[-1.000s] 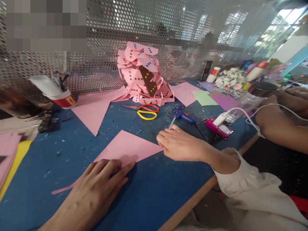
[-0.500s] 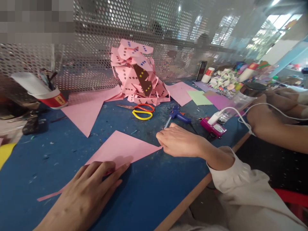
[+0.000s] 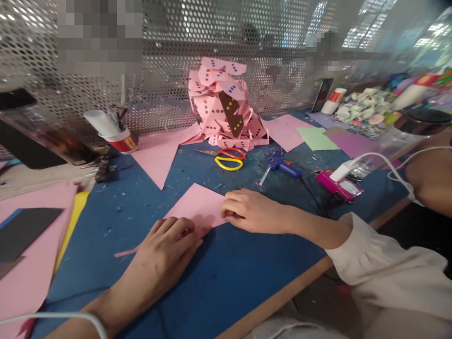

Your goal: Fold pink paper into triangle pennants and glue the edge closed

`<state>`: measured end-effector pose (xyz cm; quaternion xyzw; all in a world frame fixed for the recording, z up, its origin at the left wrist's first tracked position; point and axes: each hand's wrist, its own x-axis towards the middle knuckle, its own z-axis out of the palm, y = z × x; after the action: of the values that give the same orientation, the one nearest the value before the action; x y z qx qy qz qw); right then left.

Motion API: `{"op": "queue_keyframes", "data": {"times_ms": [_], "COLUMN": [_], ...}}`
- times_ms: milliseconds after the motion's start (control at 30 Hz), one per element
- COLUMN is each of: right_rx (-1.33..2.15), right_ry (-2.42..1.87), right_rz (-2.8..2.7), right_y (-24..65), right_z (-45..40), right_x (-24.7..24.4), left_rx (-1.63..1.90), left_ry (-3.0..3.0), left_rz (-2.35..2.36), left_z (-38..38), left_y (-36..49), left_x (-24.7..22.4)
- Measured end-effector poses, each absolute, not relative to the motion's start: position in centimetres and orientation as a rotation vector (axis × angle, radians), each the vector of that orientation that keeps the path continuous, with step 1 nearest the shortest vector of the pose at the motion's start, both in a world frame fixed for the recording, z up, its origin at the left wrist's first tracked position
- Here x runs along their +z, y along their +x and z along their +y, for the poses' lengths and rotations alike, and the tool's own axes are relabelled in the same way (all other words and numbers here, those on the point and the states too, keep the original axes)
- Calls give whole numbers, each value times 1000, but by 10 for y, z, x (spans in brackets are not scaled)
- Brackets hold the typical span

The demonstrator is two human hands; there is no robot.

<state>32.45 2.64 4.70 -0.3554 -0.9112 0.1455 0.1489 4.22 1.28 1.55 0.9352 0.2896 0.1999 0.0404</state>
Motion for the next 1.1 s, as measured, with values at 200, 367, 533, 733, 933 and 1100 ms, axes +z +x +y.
{"op": "queue_keyframes", "data": {"times_ms": [200, 367, 533, 733, 933, 1100], "right_rx": [430, 469, 486, 484, 495, 516], "right_ry": [-1024, -1028, -1043, -1031, -1050, -1050], "right_rz": [-2576, -2554, -2553, -2552, -2550, -2555], "right_y": [326, 326, 326, 327, 326, 326], "right_z": [31, 31, 30, 31, 30, 30], "right_x": [40, 38, 39, 38, 39, 40], "left_rx": [581, 523, 521, 514, 497, 499], "left_ry": [2626, 2512, 2487, 2470, 2444, 2433], "left_rz": [1058, 1278, 1386, 1417, 1399, 1368], "left_z": [17, 20, 19, 19, 20, 20], "left_y": [57, 77, 86, 87, 85, 84], "left_x": [25, 27, 27, 25, 26, 28]}}
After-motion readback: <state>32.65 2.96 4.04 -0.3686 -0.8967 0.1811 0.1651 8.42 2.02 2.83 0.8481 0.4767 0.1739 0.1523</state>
